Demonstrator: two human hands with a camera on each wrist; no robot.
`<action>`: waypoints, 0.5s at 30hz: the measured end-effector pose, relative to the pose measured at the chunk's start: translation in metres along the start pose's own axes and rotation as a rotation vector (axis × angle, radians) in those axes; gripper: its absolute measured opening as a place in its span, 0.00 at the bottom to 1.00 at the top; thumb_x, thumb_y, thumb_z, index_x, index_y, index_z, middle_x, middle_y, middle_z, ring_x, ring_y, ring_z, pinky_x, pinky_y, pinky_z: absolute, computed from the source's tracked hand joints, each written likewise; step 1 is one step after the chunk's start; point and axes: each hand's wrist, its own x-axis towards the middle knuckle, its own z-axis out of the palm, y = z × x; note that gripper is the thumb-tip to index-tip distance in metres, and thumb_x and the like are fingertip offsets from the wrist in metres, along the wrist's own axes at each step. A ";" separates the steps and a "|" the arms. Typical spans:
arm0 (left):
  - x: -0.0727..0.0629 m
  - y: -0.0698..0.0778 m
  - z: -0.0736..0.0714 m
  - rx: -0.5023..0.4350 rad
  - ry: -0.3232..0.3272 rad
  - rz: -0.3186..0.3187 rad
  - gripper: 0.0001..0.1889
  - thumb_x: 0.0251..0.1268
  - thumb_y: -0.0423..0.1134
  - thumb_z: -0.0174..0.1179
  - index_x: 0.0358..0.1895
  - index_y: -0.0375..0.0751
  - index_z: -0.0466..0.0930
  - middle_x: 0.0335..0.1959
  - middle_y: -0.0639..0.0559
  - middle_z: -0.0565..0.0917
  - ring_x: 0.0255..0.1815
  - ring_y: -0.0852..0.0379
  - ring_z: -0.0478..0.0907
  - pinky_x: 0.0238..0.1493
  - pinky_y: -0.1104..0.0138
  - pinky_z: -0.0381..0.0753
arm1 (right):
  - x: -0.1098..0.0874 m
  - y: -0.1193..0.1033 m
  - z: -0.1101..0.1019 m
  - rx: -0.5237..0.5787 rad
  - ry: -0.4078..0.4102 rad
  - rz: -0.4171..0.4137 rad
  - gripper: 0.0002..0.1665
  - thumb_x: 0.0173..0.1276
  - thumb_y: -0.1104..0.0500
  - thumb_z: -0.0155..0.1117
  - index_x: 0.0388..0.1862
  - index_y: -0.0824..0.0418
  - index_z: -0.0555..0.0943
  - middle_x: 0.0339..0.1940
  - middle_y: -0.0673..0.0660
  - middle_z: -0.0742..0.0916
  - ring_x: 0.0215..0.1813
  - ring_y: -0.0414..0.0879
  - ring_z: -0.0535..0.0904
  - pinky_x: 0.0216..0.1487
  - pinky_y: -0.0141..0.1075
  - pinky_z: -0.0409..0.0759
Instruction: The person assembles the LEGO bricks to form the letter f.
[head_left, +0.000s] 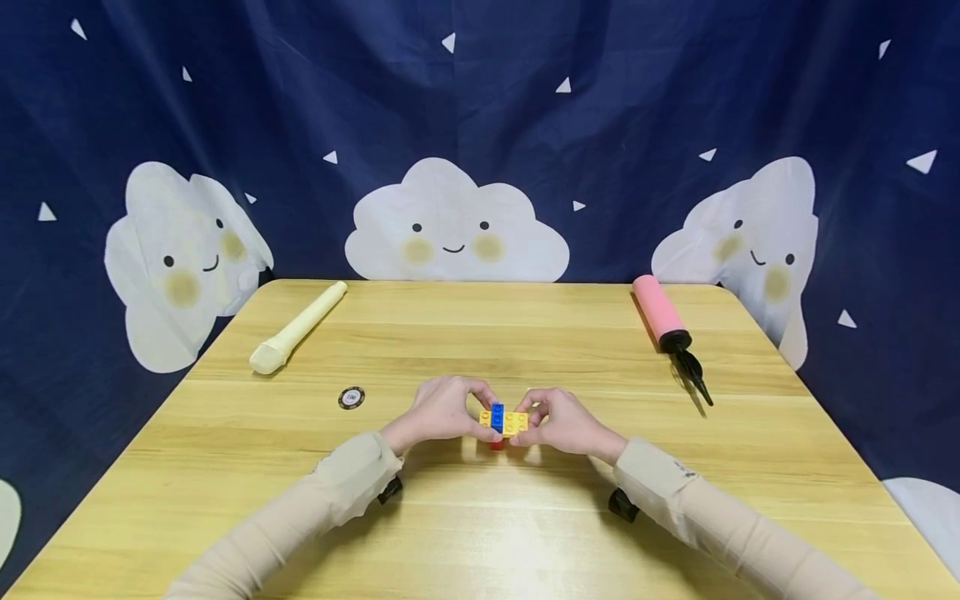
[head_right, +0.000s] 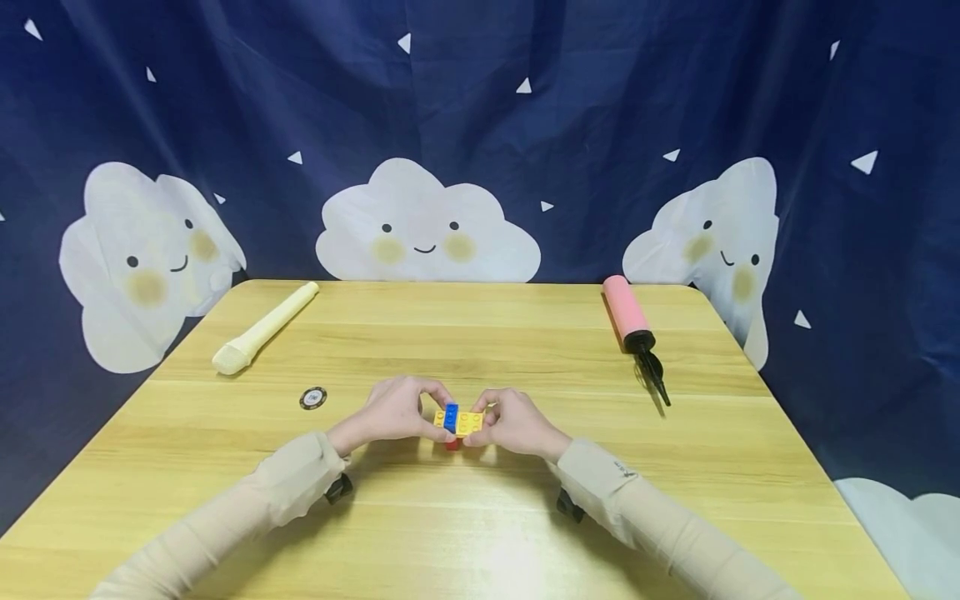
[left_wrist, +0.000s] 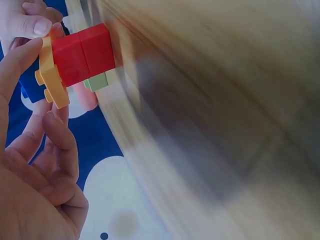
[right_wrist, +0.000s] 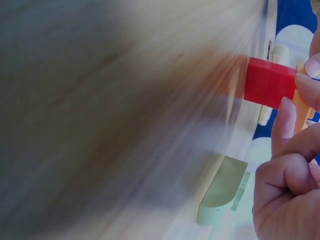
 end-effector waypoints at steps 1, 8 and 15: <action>0.000 0.000 0.000 0.001 -0.001 0.000 0.20 0.35 0.58 0.76 0.35 0.61 0.83 0.34 0.69 0.84 0.26 0.64 0.69 0.30 0.65 0.64 | 0.000 0.000 0.000 0.000 0.000 0.001 0.19 0.50 0.57 0.76 0.38 0.62 0.79 0.20 0.51 0.81 0.22 0.40 0.71 0.20 0.28 0.64; 0.000 -0.002 0.000 0.001 -0.006 0.011 0.20 0.35 0.58 0.76 0.35 0.61 0.82 0.35 0.68 0.85 0.27 0.65 0.70 0.31 0.65 0.63 | -0.002 -0.002 0.000 0.005 0.000 0.006 0.19 0.50 0.58 0.76 0.37 0.62 0.79 0.20 0.51 0.81 0.22 0.40 0.71 0.20 0.28 0.65; -0.001 -0.004 0.002 -0.003 -0.004 0.006 0.18 0.35 0.58 0.75 0.32 0.62 0.81 0.35 0.69 0.85 0.31 0.66 0.72 0.33 0.64 0.63 | -0.002 -0.001 0.000 -0.007 0.001 0.017 0.21 0.49 0.56 0.77 0.40 0.62 0.80 0.21 0.51 0.82 0.22 0.40 0.72 0.21 0.29 0.65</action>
